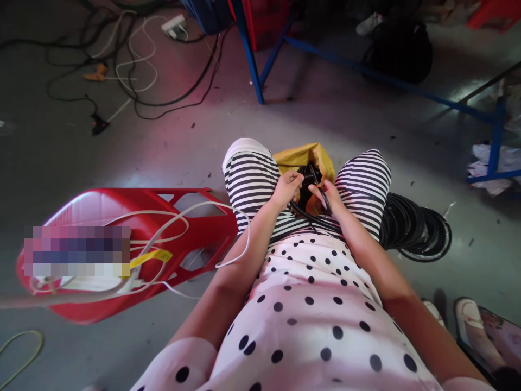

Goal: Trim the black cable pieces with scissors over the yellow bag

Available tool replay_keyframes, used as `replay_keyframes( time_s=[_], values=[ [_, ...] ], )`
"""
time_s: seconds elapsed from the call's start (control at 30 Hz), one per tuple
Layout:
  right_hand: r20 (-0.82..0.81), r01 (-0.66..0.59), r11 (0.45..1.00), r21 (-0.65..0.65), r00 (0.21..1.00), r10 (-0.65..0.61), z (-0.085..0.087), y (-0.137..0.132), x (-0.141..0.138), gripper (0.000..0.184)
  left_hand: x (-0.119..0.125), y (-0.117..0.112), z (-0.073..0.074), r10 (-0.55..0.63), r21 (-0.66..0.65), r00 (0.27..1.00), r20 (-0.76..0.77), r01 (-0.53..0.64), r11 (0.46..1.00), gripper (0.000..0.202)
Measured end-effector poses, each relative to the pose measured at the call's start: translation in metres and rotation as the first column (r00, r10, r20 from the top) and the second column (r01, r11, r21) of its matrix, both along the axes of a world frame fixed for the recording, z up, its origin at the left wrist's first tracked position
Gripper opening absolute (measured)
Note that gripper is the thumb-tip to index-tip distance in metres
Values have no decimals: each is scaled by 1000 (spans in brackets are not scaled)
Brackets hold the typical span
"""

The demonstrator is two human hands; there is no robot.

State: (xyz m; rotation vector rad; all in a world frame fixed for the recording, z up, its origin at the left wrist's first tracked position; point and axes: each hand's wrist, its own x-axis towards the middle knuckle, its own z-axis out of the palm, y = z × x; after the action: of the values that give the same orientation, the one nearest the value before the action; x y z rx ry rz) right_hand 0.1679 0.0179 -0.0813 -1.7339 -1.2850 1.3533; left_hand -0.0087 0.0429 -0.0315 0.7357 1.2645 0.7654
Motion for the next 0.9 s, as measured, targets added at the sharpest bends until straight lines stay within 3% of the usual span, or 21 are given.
replay_keyframes(
  time_s=[0.47,0.63,0.8,0.9],
  values=[
    [-135,51,995,-82,989,-62,8,-3,-4,74,1,1,-7,40,0,999,18,-40,999,12],
    [-228,153,977,-147,956,-184,27,-3,-5,76,0,4,-5,113,-34,992,50,-111,993,12],
    [-353,72,974,-214,924,-146,54,-10,-5,77,-5,9,-2,221,-26,969,107,-220,975,10],
    [-355,81,979,-186,924,-144,56,-16,-13,74,-6,10,-5,228,26,969,99,-231,973,8]
  ],
)
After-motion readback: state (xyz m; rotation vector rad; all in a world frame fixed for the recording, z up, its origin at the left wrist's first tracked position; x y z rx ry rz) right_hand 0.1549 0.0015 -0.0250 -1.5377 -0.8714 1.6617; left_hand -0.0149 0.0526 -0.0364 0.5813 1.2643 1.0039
